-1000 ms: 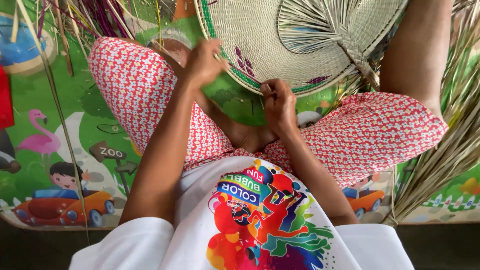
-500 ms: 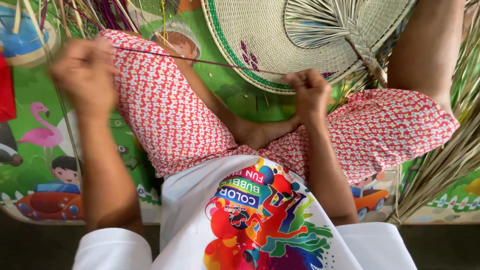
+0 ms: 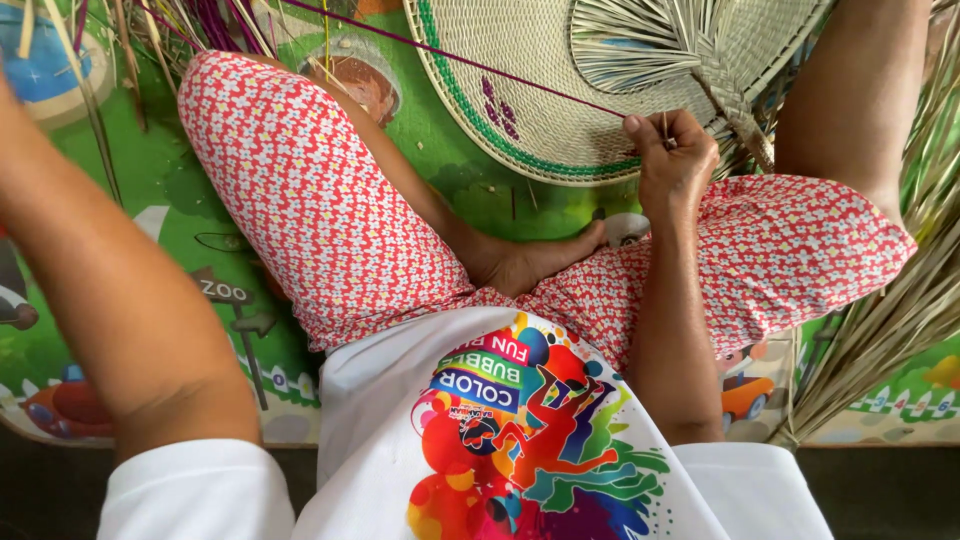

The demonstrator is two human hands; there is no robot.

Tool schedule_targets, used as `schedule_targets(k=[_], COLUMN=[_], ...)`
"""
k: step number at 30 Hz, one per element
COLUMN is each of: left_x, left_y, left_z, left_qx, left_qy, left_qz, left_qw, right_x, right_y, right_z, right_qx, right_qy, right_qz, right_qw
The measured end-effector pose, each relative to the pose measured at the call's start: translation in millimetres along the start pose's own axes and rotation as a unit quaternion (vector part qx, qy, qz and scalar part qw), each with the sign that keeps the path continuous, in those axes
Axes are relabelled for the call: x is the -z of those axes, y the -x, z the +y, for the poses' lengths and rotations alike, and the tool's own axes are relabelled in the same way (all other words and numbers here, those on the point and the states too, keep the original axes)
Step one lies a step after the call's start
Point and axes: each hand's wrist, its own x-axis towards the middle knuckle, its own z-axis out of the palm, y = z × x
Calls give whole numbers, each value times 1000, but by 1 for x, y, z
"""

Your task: The person weaves a decorative thread into a hand fan by pressing a stick into the fan to create a pattern, then pulling the thread through the fan with both hands. The fan is held steady with one hand while the thread is pulled through.

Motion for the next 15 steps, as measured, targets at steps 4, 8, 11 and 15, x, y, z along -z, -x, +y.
schedule_targets(k=[4, 8, 11, 15], left_x=[-120, -239, -294, -324], left_y=[-16, -34, -23, -4], left_z=[76, 167, 194, 194], left_qx=[-84, -168, -224, -143], left_qy=[2, 4, 4, 19], left_qz=[-86, -173, -234, -307], left_qw=[993, 971, 946, 941], right_x=[-1, -26, -34, -25], right_y=[7, 29, 30, 21], right_z=[-5, -69, -107, -122], right_qx=[-21, -40, -25, 40], right_qy=[17, 17, -36, -63], right_qz=[33, -48, -151, -191], right_qw=[999, 998, 988, 979])
